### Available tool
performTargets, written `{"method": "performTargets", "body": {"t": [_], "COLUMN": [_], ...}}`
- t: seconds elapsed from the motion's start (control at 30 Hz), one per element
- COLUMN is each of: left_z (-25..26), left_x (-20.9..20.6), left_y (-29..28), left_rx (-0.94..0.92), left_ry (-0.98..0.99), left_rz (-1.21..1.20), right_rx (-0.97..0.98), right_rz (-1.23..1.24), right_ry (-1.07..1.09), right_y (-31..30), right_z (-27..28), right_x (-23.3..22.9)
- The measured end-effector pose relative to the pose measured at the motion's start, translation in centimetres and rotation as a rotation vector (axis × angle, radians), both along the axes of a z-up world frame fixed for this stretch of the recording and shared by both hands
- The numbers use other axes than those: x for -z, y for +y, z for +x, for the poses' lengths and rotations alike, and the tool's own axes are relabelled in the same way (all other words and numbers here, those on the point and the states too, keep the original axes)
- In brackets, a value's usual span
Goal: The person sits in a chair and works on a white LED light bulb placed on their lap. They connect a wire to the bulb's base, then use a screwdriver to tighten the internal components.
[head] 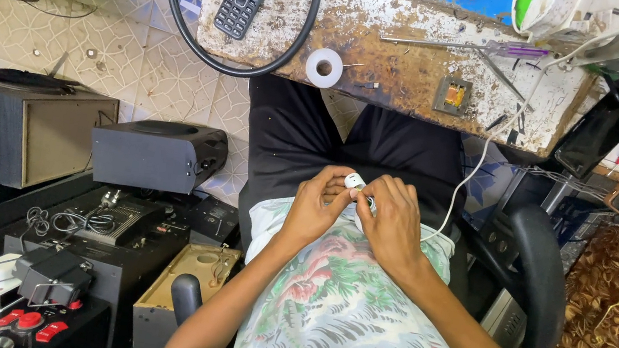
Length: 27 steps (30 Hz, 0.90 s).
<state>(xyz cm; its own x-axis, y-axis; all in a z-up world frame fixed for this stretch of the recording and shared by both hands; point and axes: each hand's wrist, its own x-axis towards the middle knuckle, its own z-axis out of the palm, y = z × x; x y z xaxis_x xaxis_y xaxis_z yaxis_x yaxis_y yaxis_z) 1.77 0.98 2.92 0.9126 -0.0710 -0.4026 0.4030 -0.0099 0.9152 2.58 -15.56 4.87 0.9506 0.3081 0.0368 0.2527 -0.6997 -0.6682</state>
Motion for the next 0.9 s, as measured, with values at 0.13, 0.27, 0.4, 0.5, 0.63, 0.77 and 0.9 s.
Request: {"method": "performTargets", "body": {"t": [0.13,0.27,0.4,0.5,0.63,0.77,0.9], "left_z": [0.1,0.2,0.6,0.5,0.5,0.4,0.5], "left_x": [0.0,0.4,0.2,0.9,1.0,1.7,1.7], "left_y": [-0.1,-0.3,-0.7,-0.7,-0.6,-0.3,-0.3], "left_rx": [0.012,0.054,0.063,0.081,0.068,0.072,0.052], "left_ry": [0.011,-0.016,-0.037,-0.05,-0.04,-0.039,-0.045], "left_rz": [0.017,0.081,0.138,0.17,0.134,0.119,0.09], "right_rx": [0.0,-0.014,-0.025,-0.028,-0.029,-0.04,-0.05], "right_rz": [-0.01,-0.043,-0.06,-0.066,-0.068,-0.065,-0.051], "right_ry": [-0.029,-0.05,-0.065,-0.058,-0.066,-0.057,-0.051], "right_y": [0.1,0.3,0.3,0.2,0.2,0.3,0.1], "right_z": [-0.2,-0.5,-0.6,-0.7,-0.6,-0.6,-0.7], "right_x": [0.1,0.2,0.3,0.4,0.1,-0.2,0.1]}}
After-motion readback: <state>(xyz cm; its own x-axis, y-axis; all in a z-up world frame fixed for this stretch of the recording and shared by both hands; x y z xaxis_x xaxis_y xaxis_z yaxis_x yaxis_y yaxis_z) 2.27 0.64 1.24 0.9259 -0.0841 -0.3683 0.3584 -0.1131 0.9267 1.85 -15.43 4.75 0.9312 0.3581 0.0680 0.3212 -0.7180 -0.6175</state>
